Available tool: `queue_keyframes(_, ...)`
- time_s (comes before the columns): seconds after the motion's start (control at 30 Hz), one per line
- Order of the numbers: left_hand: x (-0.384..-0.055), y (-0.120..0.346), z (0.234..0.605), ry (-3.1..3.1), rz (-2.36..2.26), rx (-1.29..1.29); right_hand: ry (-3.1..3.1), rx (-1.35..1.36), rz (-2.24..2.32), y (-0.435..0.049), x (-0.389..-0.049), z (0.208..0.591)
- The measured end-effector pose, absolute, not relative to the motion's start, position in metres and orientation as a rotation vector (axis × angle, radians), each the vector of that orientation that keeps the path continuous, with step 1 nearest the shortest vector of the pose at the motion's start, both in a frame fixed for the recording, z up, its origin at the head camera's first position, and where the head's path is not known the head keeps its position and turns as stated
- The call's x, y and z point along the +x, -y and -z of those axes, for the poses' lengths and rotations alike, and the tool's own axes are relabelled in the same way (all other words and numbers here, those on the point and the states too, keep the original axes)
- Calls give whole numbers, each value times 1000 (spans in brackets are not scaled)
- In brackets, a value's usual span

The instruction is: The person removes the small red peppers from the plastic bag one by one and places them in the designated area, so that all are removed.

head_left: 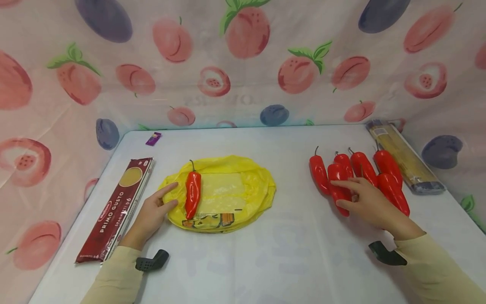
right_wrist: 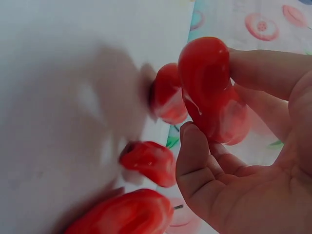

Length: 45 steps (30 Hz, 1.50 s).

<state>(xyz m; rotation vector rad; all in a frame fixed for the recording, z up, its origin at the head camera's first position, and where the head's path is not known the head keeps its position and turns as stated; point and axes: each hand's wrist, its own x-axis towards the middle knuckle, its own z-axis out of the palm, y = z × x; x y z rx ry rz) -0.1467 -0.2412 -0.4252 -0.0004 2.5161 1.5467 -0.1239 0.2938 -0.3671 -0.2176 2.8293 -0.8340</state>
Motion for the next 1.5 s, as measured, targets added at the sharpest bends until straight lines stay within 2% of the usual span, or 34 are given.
queue_keyframes(1.5,-148,243,428,-2521,-1554,31,-2781,-167,773,-303,-110,386)
